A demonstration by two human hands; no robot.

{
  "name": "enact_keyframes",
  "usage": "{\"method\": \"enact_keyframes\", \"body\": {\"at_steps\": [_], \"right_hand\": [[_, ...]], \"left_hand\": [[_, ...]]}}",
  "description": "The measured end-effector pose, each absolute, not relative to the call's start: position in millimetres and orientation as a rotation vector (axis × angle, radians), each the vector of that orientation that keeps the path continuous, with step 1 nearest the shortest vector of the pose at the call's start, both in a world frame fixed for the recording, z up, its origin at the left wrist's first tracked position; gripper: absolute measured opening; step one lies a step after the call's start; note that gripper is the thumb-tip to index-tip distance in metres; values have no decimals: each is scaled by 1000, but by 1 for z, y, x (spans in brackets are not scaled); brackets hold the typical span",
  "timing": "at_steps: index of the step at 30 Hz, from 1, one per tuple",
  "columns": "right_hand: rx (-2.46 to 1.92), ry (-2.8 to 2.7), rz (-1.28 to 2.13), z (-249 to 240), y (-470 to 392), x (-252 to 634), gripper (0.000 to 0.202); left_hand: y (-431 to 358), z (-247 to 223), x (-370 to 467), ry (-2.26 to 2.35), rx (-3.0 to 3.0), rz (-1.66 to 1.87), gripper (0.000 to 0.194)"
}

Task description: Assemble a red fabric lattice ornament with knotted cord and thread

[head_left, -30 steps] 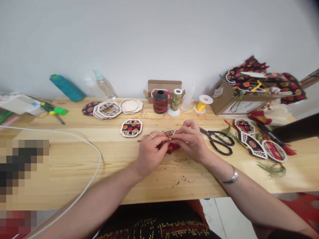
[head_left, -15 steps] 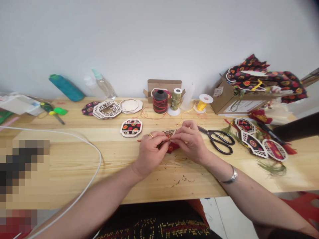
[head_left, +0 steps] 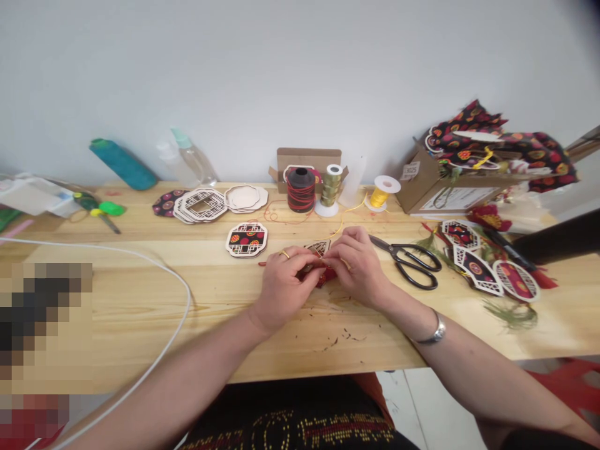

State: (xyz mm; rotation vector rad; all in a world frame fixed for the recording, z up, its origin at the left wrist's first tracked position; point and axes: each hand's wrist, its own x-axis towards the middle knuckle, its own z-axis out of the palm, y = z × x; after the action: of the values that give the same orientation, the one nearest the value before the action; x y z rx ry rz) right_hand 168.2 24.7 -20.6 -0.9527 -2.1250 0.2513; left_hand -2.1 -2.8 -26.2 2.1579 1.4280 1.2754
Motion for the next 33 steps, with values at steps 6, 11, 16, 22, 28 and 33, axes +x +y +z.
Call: {"method": "enact_keyframes", "body": {"at_steps": [6, 11, 16, 22, 28, 33], "right_hand": [[-954, -2119, 247, -20, 25, 169, 16], [-985, -2141, 244, -20, 24, 169, 17], [-1010, -2189, 179, -20, 23, 168, 18], [-1016, -2242, 69, -19, 22, 168, 18], [-1019, -2274, 35, -19, 22, 168, 17], [-1010, -2277, 6, -21, 22, 168, 18]], "left_hand": [[-2, -27, -4, 1459, 2203, 1241, 13], [-1, -27, -3, 1457, 2231, 1245, 11], [-1, -26, -3, 1456, 2243, 1258, 9], [-2, -26, -3, 1477, 2236, 1234, 11], [-2, -27, -3, 1494, 2239, 1243, 10], [-2, -28, -2, 1495, 2233, 1250, 10]]}}
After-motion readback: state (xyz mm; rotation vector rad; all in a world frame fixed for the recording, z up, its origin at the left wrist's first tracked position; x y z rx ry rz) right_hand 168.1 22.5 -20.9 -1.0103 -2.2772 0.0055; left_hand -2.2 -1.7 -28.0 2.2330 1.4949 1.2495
